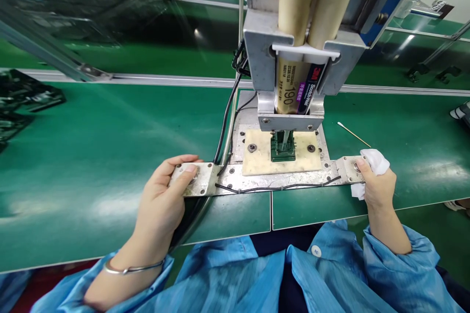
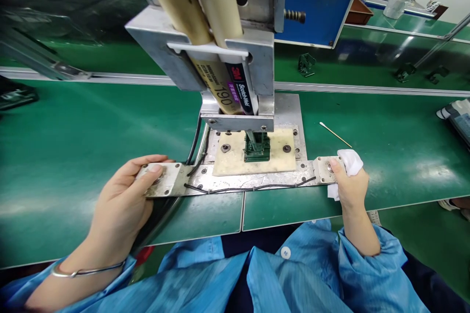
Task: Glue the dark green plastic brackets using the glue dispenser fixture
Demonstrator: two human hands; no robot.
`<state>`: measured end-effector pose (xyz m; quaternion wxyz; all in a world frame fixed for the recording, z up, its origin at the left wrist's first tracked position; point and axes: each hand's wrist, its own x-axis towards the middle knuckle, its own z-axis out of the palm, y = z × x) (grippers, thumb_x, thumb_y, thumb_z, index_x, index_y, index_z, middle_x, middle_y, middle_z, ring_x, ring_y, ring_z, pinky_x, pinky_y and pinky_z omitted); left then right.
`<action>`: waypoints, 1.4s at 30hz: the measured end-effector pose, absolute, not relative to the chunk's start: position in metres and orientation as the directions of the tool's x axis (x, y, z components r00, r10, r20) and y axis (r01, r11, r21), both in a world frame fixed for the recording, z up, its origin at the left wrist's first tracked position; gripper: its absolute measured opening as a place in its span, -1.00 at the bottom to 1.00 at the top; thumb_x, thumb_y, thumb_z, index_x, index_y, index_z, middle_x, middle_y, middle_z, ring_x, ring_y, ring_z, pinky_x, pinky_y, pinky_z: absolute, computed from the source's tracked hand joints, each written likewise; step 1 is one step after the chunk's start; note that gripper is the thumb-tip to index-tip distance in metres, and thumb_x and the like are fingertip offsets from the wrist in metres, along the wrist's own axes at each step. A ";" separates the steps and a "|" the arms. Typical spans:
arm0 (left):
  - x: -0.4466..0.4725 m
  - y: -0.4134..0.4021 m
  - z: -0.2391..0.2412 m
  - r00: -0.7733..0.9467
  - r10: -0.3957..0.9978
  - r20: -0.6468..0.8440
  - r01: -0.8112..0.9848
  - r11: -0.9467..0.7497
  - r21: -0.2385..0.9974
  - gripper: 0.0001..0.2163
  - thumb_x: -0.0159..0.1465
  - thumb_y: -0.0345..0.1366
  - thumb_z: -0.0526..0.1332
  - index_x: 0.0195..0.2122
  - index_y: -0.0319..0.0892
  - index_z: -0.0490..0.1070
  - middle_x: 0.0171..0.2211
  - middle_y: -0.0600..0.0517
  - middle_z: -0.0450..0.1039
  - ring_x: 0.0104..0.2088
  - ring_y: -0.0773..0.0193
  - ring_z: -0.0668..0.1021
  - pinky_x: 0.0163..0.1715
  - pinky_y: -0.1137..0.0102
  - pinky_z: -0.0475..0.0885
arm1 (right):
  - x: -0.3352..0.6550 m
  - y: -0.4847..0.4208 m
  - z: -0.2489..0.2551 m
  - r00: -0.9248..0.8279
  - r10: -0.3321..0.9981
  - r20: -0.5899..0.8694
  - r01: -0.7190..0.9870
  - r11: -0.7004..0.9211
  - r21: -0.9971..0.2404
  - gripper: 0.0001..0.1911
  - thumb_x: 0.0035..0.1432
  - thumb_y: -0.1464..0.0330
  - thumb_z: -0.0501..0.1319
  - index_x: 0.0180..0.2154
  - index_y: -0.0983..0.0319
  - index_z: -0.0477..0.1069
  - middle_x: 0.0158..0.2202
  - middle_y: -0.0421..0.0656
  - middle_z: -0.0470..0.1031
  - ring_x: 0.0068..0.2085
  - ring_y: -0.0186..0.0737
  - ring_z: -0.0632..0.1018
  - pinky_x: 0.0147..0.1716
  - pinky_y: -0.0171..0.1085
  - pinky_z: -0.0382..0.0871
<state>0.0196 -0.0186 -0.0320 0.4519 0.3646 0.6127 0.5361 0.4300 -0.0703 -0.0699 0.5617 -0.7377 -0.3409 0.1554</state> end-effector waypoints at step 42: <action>0.030 -0.022 -0.022 -0.349 0.929 -0.120 -0.061 0.105 0.993 -0.75 0.05 -0.27 0.40 -0.25 -0.18 0.51 -0.33 0.03 0.53 -0.39 0.36 0.52 -0.42 0.56 0.43 | 0.426 -0.069 -0.061 0.708 0.670 0.223 0.394 -0.113 -0.912 -0.46 -0.13 0.04 0.45 -0.17 0.24 0.55 -0.22 -0.09 0.58 -0.15 0.03 0.59 -0.09 -0.05 0.49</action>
